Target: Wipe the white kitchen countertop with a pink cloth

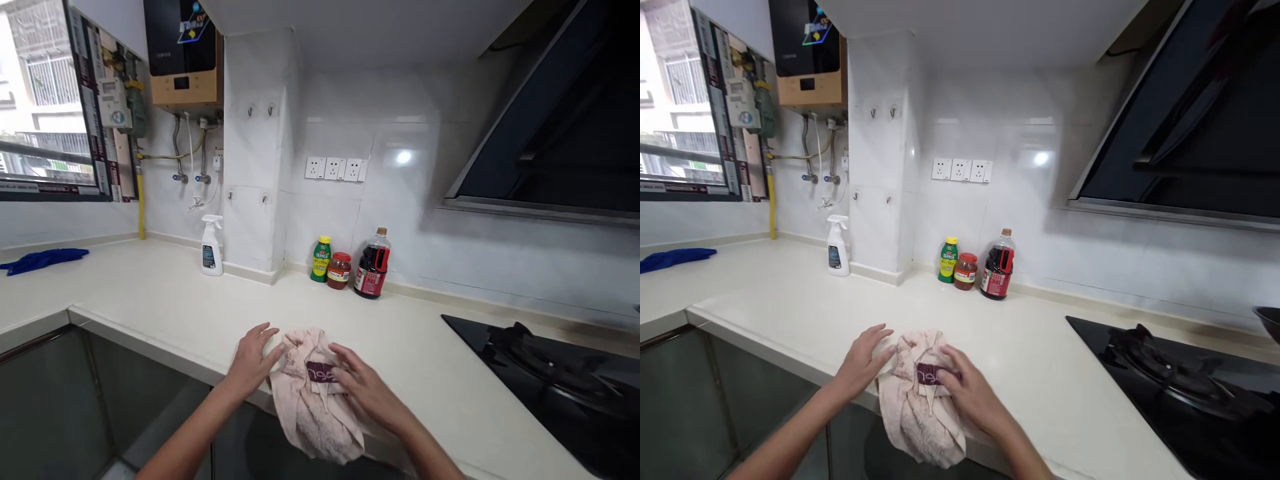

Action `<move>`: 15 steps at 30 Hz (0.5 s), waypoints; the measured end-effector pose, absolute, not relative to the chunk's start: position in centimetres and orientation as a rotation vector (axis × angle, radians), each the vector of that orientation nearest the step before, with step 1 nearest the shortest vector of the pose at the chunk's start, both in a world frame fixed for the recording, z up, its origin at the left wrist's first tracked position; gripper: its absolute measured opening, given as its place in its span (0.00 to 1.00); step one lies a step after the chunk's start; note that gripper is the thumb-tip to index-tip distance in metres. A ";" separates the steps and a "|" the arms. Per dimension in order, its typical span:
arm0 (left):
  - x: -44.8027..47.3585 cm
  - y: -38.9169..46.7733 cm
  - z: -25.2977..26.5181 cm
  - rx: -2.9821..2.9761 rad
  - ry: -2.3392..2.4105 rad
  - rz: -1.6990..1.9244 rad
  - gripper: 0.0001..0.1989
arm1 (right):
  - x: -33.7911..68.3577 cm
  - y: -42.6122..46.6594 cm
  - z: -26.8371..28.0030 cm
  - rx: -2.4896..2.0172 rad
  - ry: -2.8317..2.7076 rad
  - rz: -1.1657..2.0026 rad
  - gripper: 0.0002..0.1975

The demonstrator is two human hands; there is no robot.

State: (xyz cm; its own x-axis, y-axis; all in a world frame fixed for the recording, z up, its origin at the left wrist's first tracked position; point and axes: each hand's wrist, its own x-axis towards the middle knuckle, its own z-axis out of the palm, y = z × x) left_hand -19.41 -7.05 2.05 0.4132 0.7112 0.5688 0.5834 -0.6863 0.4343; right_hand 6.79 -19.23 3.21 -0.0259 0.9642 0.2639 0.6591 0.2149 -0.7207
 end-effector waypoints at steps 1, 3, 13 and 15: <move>-19.4 -7.7 2.0 2.561 1.111 1.126 0.24 | 9.0 -20.3 2.8 -1.572 -1.744 0.417 0.29; -19.0 -9.4 2.2 2.729 0.963 1.010 0.32 | 14.2 -22.6 1.7 -1.706 -1.709 0.073 0.29; -11.8 -11.6 4.6 2.922 0.822 0.206 0.64 | 29.6 -29.9 -7.0 -2.167 -1.525 -0.321 0.27; -10.6 -12.3 4.8 2.960 0.782 0.191 0.63 | 28.7 -29.9 -7.1 -2.171 -1.502 -0.400 0.26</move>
